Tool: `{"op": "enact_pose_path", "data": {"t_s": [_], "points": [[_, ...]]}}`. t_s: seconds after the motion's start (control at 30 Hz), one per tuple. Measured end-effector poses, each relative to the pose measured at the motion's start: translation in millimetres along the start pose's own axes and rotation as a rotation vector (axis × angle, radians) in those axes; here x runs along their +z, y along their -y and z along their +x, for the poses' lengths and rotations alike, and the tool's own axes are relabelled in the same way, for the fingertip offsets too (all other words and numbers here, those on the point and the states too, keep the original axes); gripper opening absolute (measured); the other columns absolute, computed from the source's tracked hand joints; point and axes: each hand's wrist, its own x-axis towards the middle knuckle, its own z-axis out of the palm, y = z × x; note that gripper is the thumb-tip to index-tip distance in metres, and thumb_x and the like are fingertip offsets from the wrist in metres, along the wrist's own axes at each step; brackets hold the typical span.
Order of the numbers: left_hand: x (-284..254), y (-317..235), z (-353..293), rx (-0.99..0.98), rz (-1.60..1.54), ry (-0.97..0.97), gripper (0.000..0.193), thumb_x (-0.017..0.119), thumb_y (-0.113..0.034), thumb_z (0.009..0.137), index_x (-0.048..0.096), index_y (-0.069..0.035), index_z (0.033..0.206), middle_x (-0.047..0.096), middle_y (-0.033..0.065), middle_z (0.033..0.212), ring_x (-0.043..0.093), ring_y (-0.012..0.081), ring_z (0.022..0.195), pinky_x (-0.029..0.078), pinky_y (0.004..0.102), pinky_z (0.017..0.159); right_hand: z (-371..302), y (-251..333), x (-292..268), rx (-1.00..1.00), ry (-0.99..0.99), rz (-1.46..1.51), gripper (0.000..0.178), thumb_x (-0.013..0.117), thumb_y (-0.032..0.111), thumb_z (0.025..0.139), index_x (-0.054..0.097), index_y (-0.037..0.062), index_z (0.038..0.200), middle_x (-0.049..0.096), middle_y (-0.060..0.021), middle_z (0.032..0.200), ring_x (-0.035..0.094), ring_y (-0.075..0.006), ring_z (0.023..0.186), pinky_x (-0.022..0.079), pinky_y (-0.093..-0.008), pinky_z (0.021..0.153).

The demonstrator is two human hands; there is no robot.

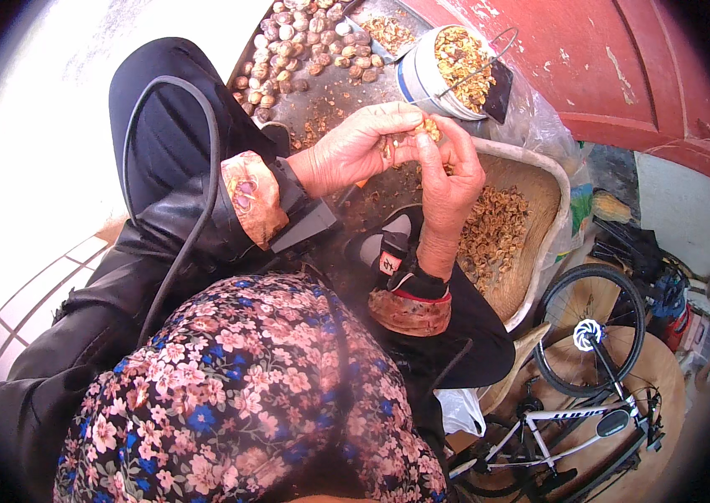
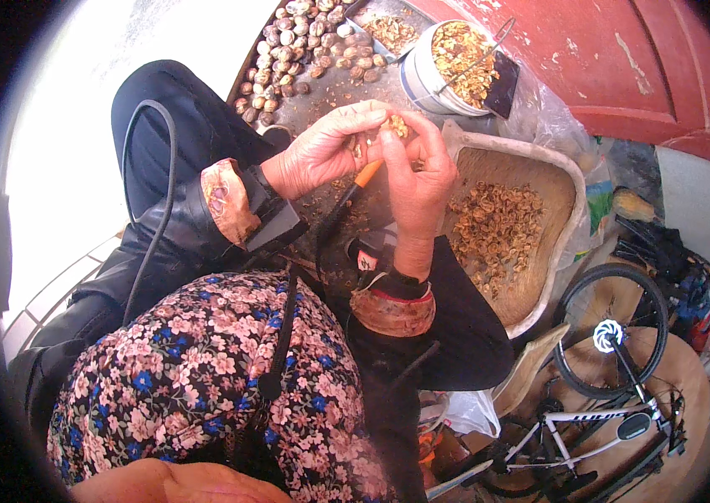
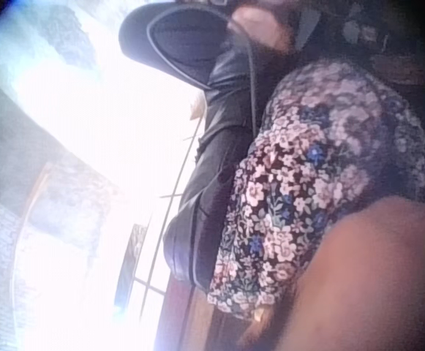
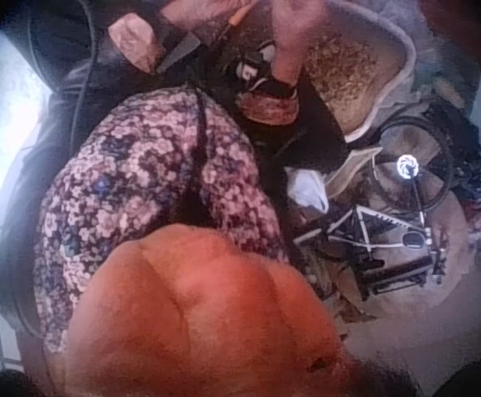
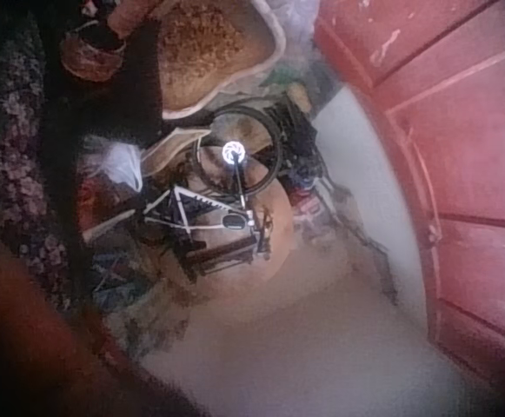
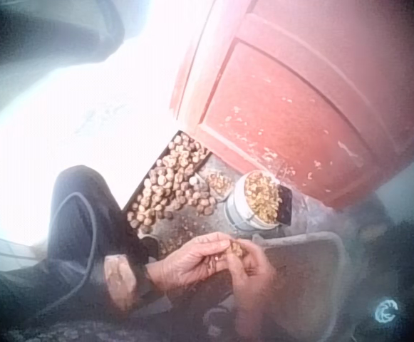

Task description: The person sits on the floor and repeatedly cracks nut shells with a small hammer, then removes the nutmeat by hand. Shells are discarded into a woven basket and the extracted nutmeat is placed into a white bucket.

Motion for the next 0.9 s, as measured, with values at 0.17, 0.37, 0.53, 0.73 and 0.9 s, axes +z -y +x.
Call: {"op": "enact_pose_path", "data": {"t_s": [0.17,0.37,0.53,0.73,0.9], "points": [[-2.0,-0.1,-0.2,-0.017,0.032,-0.036,0.016,0.051,-0.009,0.088,0.054,0.004,0.098,0.059,0.0098,0.096,0.059,0.0173,0.090,0.051,0.0286,0.081,0.0,-2.8,1.5,0.042,0.001,0.169,0.019,0.053,0.004,0.084,0.060,-0.0003,0.100,0.052,0.0054,0.065,0.045,-0.0013,0.058,0.037,-0.0162,0.054],[-3.0,-2.3,-1.4,-0.061,-0.021,0.003,0.019,0.051,-0.009,0.088,0.053,0.005,0.100,0.059,0.0099,0.096,0.059,0.0181,0.091,0.053,0.0273,0.077,-0.1,-0.7,-2.6,0.140,0.048,0.309,0.020,0.047,0.010,0.089,0.059,0.0010,0.102,0.051,0.0049,0.065,0.037,0.0015,0.050,0.029,-0.0149,0.043],[-2.2,-2.6,-2.5,-0.096,0.068,-0.131,0.018,0.052,-0.010,0.088,0.053,0.005,0.099,0.058,0.0094,0.094,0.059,0.0177,0.090,0.053,0.0257,0.077,0.6,0.2,-2.7,0.133,0.091,0.431,0.017,0.048,0.013,0.090,0.060,0.0026,0.098,0.049,0.0061,0.063,0.034,0.0017,0.047,0.026,-0.0151,0.041],[-4.5,-1.9,-2.0,-0.076,0.029,-0.121,0.019,0.051,-0.010,0.088,0.053,0.005,0.099,0.057,0.0107,0.096,0.059,0.0184,0.092,0.053,0.0264,0.078,0.5,-4.6,2.2,0.151,-0.028,0.348,0.011,0.053,0.009,0.087,0.059,0.0034,0.094,0.053,0.0040,0.065,0.036,0.0014,0.050,0.028,-0.0148,0.043],[-7.9,-1.7,2.0,-0.081,-0.178,-0.105,0.028,0.045,-0.015,0.091,0.048,0.008,0.108,0.054,0.0163,0.104,0.055,0.0243,0.099,0.049,0.0332,0.086,-0.1,-0.9,0.7,-0.030,0.012,0.090,0.016,0.060,0.004,0.078,0.058,0.0025,0.094,0.059,0.0001,0.070,0.048,-0.0034,0.054,0.040,-0.0197,0.051]]}}
